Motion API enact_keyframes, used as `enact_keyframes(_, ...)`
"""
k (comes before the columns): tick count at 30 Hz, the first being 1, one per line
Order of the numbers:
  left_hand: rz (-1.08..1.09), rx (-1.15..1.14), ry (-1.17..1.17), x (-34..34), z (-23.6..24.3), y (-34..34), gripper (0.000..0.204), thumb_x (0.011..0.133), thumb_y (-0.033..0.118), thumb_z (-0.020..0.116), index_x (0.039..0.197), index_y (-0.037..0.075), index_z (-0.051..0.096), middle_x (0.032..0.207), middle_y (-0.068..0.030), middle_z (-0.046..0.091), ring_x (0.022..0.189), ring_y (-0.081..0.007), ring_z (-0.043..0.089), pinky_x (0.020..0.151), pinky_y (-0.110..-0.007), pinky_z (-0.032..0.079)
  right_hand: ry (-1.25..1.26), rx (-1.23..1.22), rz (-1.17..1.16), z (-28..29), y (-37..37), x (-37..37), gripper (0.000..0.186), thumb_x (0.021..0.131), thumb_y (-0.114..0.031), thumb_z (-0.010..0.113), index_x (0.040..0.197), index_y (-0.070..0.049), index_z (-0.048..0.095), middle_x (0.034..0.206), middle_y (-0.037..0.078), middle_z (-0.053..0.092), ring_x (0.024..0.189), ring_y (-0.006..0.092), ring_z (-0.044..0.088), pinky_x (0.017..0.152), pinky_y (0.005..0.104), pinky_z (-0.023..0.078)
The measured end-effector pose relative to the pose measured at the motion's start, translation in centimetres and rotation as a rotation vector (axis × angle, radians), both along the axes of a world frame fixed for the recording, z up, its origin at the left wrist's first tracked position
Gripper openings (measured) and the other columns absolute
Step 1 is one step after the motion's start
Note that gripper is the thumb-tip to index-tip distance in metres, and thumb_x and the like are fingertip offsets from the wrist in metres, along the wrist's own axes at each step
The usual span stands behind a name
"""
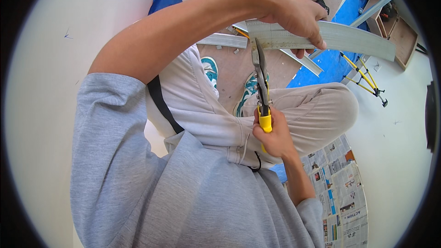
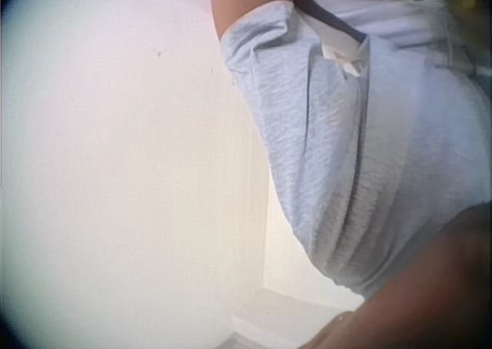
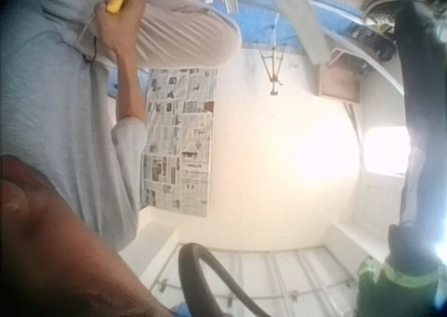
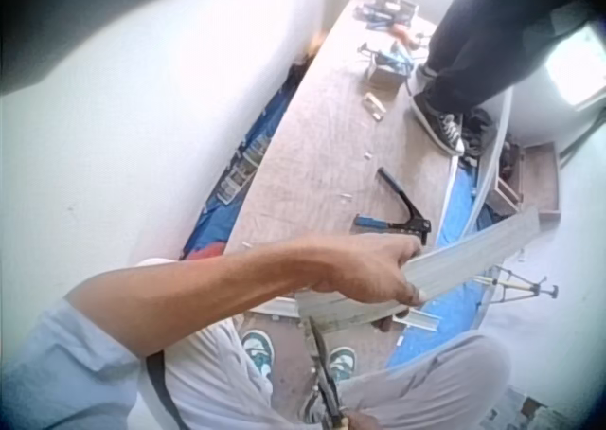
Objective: The person removes a metal strip from the ceiling, then sits on the floor and uses tin snips to cut the strip into smaller pieces. The cut pieces are placed on the floor.
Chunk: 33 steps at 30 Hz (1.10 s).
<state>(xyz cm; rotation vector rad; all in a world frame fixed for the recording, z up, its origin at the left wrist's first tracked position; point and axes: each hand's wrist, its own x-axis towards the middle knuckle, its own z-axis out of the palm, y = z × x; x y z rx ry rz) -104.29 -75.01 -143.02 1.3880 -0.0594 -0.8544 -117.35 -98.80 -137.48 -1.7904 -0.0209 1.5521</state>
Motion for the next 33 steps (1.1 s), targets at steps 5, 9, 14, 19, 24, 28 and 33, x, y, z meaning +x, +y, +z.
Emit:
enact_keyframes(5,0.006,-0.011,0.014,-0.1,0.2,-0.2,0.046,0.100,0.022,0.068,0.132,-0.007,0.052,0.106,-0.0179,0.072,0.082,-0.0202,0.074,0.087,-0.039,0.058,0.034,0.059,-0.038,0.0,0.0,0.2,0.025,0.077,-0.011,0.067,0.096,-0.002,0.053,0.075,0.005,0.052,0.070,0.0154,0.048,0.067,0.0321,0.043)
enact_keyframes(9,-0.004,-0.019,-0.021,-0.1,0.2,-0.2,0.047,0.099,0.023,0.068,0.132,-0.006,0.052,0.106,-0.0177,0.072,0.082,-0.0207,0.074,0.087,-0.040,0.058,0.012,0.031,-0.026,0.3,0.2,0.3,0.023,0.078,-0.010,0.065,0.097,-0.003,0.054,0.080,0.002,0.054,0.074,0.0120,0.049,0.070,0.0298,0.044)
enact_keyframes(14,0.004,-0.007,0.014,-0.3,0.3,-0.4,0.047,0.099,0.022,0.067,0.134,-0.005,0.051,0.107,-0.0183,0.072,0.083,-0.0213,0.075,0.089,-0.041,0.057,0.024,-0.013,-0.037,0.5,0.4,0.2,0.023,0.079,-0.009,0.068,0.096,-0.002,0.054,0.076,0.005,0.052,0.070,0.0141,0.049,0.068,0.0307,0.044)
enact_keyframes(19,-0.025,0.015,-0.030,-0.4,0.3,-0.5,0.049,0.098,0.023,0.068,0.136,-0.004,0.052,0.109,-0.0183,0.072,0.085,-0.0217,0.075,0.090,-0.042,0.056,0.007,-0.005,-0.037,0.2,0.4,0.1,0.022,0.079,-0.009,0.068,0.095,-0.002,0.054,0.075,0.004,0.052,0.069,0.0136,0.049,0.067,0.0301,0.044)
enact_keyframes(24,-0.039,0.064,-0.047,-0.4,0.3,-1.0,0.053,0.097,0.026,0.069,0.138,-0.002,0.052,0.111,-0.0185,0.072,0.085,-0.0226,0.076,0.092,-0.042,0.055,0.017,0.010,-0.043,0.4,0.2,0.2,0.017,0.079,-0.007,0.065,0.092,-0.003,0.055,0.080,0.001,0.053,0.074,0.0104,0.050,0.069,0.0294,0.044)
enact_keyframes(28,-0.047,0.082,-0.045,-0.4,0.6,-1.0,0.053,0.096,0.025,0.070,0.138,-0.003,0.051,0.112,-0.0190,0.071,0.085,-0.0227,0.076,0.091,-0.041,0.055,-0.006,-0.013,-0.038,0.4,0.2,-0.1,0.020,0.080,-0.010,0.067,0.094,-0.002,0.054,0.076,0.002,0.053,0.071,0.0122,0.049,0.067,0.0304,0.044)
enact_keyframes(33,-0.003,0.095,-0.027,-1.1,1.5,-0.8,0.052,0.098,0.027,0.070,0.136,-0.002,0.051,0.107,-0.0184,0.072,0.082,-0.0215,0.076,0.087,-0.038,0.056,-0.020,-0.053,-0.037,-0.3,0.5,-0.7,0.021,0.080,-0.011,0.068,0.094,-0.002,0.053,0.074,0.003,0.053,0.069,0.0128,0.048,0.067,0.0308,0.044)
